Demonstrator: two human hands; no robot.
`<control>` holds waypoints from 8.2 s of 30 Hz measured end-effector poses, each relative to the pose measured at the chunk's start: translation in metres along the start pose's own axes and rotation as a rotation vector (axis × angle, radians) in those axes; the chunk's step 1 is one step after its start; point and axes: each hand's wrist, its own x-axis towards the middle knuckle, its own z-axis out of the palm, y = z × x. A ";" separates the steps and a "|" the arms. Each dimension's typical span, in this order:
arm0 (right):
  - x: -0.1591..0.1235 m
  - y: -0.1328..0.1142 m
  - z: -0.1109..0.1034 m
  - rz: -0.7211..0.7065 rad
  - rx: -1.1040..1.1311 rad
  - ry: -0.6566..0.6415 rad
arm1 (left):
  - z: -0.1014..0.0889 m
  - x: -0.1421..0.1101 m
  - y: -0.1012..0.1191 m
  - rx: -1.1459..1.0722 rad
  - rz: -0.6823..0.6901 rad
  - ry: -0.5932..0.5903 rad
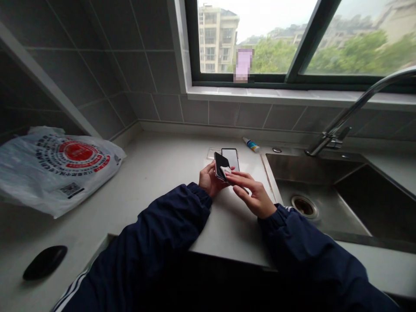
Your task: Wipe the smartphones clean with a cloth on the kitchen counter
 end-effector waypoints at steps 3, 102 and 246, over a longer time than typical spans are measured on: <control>-0.001 0.004 0.005 -0.109 -0.107 -0.102 | -0.001 0.003 -0.003 -0.052 -0.076 -0.038; 0.022 0.046 -0.019 -0.090 -0.421 0.365 | 0.010 -0.002 -0.010 0.221 -0.237 -0.297; 0.011 0.037 -0.007 0.045 -0.107 0.066 | 0.019 0.003 0.003 -0.106 0.018 0.038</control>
